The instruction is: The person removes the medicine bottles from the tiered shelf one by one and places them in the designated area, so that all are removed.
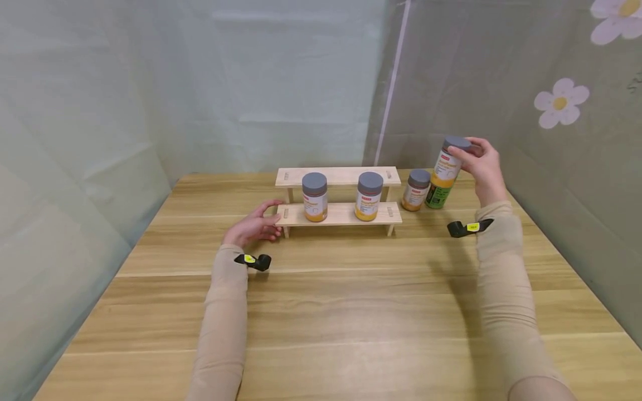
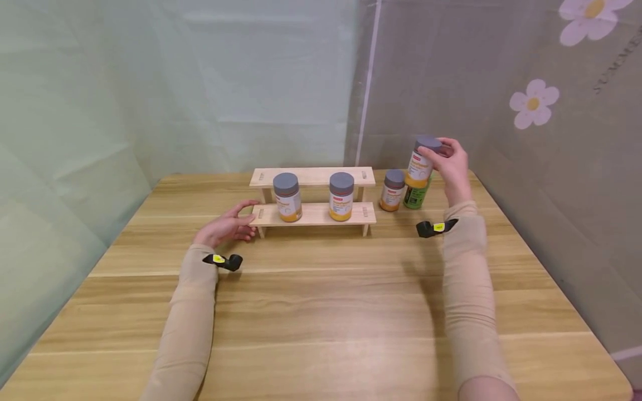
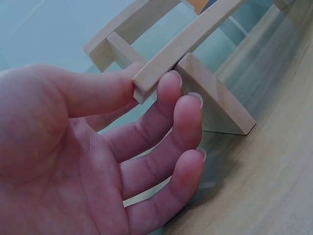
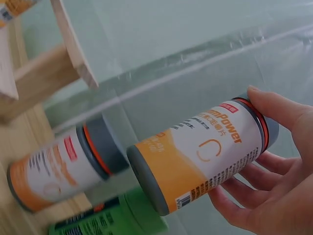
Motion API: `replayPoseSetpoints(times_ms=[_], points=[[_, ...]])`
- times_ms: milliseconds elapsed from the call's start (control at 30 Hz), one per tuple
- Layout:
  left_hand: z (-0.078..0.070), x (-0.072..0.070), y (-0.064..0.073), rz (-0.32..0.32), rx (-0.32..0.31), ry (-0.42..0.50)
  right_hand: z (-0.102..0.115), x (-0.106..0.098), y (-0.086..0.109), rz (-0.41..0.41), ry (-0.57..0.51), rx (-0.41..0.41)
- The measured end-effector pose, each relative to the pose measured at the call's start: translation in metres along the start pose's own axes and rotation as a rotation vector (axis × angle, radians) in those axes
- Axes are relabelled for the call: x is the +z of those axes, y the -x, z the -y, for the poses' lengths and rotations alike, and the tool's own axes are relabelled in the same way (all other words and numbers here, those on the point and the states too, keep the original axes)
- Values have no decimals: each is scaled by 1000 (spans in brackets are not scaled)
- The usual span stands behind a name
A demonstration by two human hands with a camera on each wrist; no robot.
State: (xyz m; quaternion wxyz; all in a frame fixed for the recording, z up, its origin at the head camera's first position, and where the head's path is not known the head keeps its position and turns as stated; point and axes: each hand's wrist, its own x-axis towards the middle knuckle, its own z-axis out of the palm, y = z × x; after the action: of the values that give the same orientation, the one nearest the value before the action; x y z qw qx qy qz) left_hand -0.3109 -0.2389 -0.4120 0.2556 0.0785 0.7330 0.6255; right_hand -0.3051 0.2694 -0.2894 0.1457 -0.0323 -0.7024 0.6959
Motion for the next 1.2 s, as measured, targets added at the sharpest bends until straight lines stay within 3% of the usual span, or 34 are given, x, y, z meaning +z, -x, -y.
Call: replayPoseSetpoints(times_ms=[167, 433, 733, 967, 1200], points=[[0, 0, 1, 6, -3, 6, -7, -17, 1, 24, 79, -1], [-1, -2, 4, 5, 14, -18, -18, -36, 3, 15, 87, 29], [3, -1, 5, 0, -1, -32, -35, -55, -3, 70, 314, 137], [4, -1, 4, 2, -1, -36, -54, -67, -6, 38, 394, 176], [3, 0, 5, -4, 2, -36, -62, -70, -10, -16, 396, 174]])
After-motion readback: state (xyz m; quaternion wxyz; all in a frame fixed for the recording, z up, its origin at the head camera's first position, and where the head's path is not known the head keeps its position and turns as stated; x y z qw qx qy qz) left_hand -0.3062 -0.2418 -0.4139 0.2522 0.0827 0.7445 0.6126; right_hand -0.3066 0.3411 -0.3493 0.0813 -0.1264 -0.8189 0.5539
